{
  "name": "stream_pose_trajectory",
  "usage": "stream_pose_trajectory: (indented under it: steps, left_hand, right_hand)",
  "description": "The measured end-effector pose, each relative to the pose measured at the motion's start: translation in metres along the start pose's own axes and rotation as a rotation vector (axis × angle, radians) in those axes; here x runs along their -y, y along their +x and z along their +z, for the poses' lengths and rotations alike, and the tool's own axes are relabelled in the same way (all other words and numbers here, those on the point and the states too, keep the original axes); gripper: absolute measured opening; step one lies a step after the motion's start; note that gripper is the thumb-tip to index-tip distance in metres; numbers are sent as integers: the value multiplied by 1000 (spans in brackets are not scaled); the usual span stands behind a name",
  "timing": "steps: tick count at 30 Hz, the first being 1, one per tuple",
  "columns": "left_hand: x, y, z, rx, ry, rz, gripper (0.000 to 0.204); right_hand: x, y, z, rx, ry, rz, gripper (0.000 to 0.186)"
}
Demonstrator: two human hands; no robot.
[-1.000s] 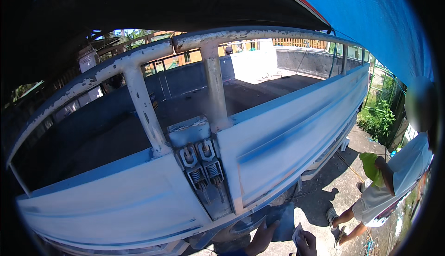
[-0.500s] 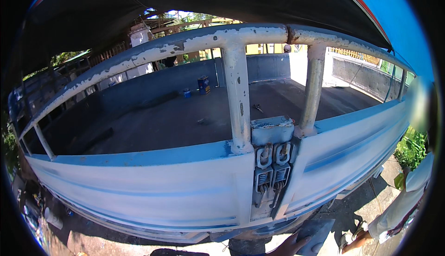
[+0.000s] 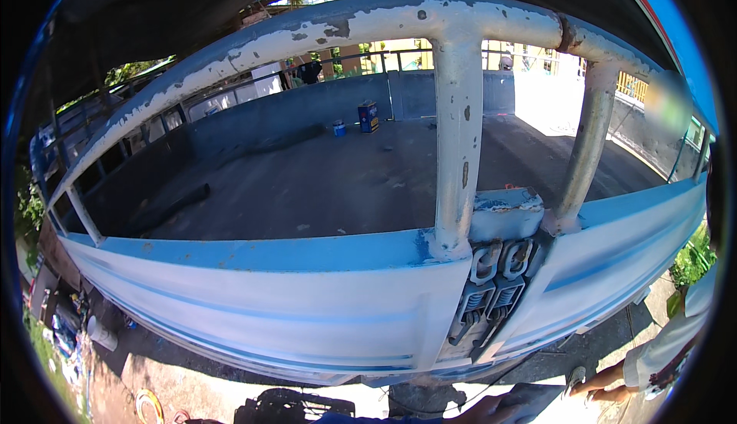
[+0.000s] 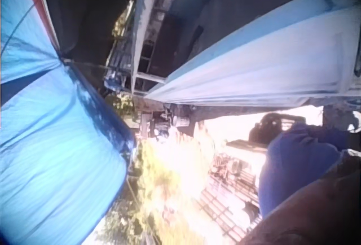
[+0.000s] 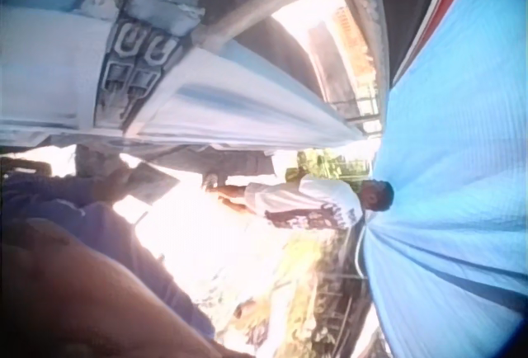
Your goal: The person sands the exterior surface of a light blue vehicle using a sanding block. They move around the vehicle to sand different sections, including the side panel and the area near the wheel well.
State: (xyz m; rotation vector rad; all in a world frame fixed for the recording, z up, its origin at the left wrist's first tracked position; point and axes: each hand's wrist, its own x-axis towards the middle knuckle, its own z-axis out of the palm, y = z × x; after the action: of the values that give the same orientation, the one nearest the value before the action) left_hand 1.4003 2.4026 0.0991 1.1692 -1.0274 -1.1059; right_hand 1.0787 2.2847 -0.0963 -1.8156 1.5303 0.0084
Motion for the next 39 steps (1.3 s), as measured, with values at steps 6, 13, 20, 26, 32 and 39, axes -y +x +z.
stream_pose_trajectory:
  steps: [6, 13, 20, 26, 32, 39]
  left_hand:
    - [0, -6, -3, -22, -25, -25, 32]
    - [0, -5, 6, 10, -47, -54, 32]
    - [30, -17, 7, -127, -66, -89, 28]
    - [81, 2, 31, -48, 177, -29, 30]
    - [23, 21, 78, -75, 385, -91, 44]
    - [77, 70, 131, 145, 1363, 960, 33]
  right_hand:
    - [-22, 11, 9, 8, -48, 6, 43]
    - [-103, -22, 26, -42, -100, 134, 42]
    - [-189, -103, 87, -336, -32, 274, 41]
    - [-197, -182, 118, -438, 141, 490, 40]
    - [-206, -231, 162, -375, 233, 758, 43]
    - [-237, -252, 170, -474, 357, 887, 35]
